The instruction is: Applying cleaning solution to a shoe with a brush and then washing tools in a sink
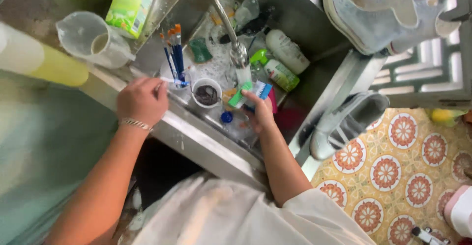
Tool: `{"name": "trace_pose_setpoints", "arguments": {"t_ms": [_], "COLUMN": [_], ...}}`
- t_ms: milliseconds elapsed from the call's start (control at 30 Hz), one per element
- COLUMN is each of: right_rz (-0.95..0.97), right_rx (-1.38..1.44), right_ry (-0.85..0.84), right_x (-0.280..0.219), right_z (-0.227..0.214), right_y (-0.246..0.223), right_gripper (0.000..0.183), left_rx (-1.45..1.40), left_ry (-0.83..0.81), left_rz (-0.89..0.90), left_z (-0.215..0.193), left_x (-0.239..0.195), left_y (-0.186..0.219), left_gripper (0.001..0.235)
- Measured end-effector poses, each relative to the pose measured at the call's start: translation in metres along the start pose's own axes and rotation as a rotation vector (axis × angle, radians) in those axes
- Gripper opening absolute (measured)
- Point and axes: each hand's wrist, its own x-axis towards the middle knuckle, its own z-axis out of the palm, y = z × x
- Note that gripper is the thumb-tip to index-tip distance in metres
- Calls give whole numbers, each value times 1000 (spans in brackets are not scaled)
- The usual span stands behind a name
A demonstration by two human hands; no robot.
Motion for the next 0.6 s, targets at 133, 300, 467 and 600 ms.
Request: {"name": "trace_pose_setpoints", "arguments": {"t_ms": [133, 300, 467, 600], "right_rz": [-21, -85, 0, -118], "right_rx": [-71, 22, -21, -179], "right_ry": [-204, -290, -16, -63], "right_x": [-84, -73, -116, -38], "right_z": [1, -6, 14, 1], "right_y": [-28, 3, -34, 28], "right_gripper": [56, 45, 130, 94], "left_rx": [-193, -832, -853, -850], "left_ry": [-111, -682, -314, -362], "left_rz": [174, -163, -124, -82], "left_z": [26, 42, 91, 93], "left_x": [-10, -16, -27, -22], "left_y": [77, 196, 194, 197], "left_gripper": [17, 101, 58, 58]}}
